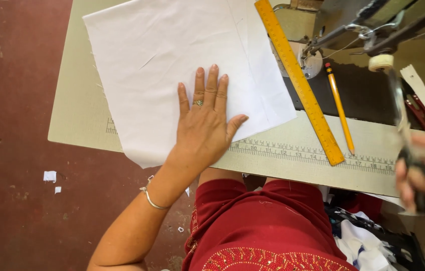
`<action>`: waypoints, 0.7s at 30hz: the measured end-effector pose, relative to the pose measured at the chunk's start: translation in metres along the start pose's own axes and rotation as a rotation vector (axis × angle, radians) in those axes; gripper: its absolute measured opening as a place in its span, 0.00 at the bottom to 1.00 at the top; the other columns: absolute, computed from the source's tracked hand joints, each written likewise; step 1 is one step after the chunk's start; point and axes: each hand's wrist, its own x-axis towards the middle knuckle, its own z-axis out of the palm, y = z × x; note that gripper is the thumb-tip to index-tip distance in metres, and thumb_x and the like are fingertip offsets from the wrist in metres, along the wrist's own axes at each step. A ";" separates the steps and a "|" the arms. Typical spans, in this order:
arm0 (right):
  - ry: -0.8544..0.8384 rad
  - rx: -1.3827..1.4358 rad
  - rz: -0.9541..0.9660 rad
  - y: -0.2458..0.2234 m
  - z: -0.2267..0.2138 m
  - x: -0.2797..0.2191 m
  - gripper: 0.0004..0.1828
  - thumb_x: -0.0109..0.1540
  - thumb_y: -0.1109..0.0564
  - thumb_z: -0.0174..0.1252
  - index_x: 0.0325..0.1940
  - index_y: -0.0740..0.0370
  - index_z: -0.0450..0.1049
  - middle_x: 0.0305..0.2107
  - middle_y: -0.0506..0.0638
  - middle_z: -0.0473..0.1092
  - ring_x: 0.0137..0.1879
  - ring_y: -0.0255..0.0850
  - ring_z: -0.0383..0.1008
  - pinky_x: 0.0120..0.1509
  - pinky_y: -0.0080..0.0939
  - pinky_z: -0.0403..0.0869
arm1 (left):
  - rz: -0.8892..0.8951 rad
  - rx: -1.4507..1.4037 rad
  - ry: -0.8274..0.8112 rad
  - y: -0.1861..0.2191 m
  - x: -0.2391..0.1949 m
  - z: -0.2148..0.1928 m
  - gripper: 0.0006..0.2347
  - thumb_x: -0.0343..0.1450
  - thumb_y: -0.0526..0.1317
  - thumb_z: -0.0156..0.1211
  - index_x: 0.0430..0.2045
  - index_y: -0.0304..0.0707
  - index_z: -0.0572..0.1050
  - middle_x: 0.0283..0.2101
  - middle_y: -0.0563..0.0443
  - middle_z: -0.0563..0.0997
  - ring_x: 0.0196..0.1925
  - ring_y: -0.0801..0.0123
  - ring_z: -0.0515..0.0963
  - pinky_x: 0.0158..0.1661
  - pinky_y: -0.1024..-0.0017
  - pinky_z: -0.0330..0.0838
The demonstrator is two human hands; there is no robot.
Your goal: Measuring white fabric with a ruler, marking lines with a pencil, and cutting the fabric with scissors on a workbench.
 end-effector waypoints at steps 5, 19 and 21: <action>-0.307 0.404 0.128 0.006 0.058 -0.071 0.41 0.51 0.58 0.70 0.68 0.70 0.68 0.30 0.69 0.74 0.17 0.45 0.70 0.14 0.39 0.67 | -0.004 0.046 0.032 0.015 -0.005 0.004 0.37 0.78 0.65 0.39 0.76 0.35 0.47 0.79 0.40 0.39 0.80 0.47 0.34 0.73 0.37 0.32; -0.430 0.576 0.054 0.000 0.150 -0.071 0.36 0.57 0.54 0.72 0.63 0.72 0.65 0.31 0.68 0.71 0.20 0.43 0.70 0.18 0.36 0.66 | -0.003 0.022 0.015 0.015 -0.007 0.001 0.38 0.78 0.66 0.37 0.76 0.34 0.46 0.79 0.39 0.38 0.80 0.45 0.33 0.73 0.37 0.31; -0.354 0.393 -0.051 -0.011 0.164 -0.072 0.32 0.58 0.53 0.65 0.62 0.72 0.67 0.29 0.64 0.71 0.19 0.39 0.67 0.18 0.33 0.66 | -0.001 0.028 0.025 0.015 -0.008 0.002 0.39 0.77 0.67 0.37 0.76 0.34 0.47 0.79 0.38 0.38 0.80 0.43 0.34 0.73 0.36 0.32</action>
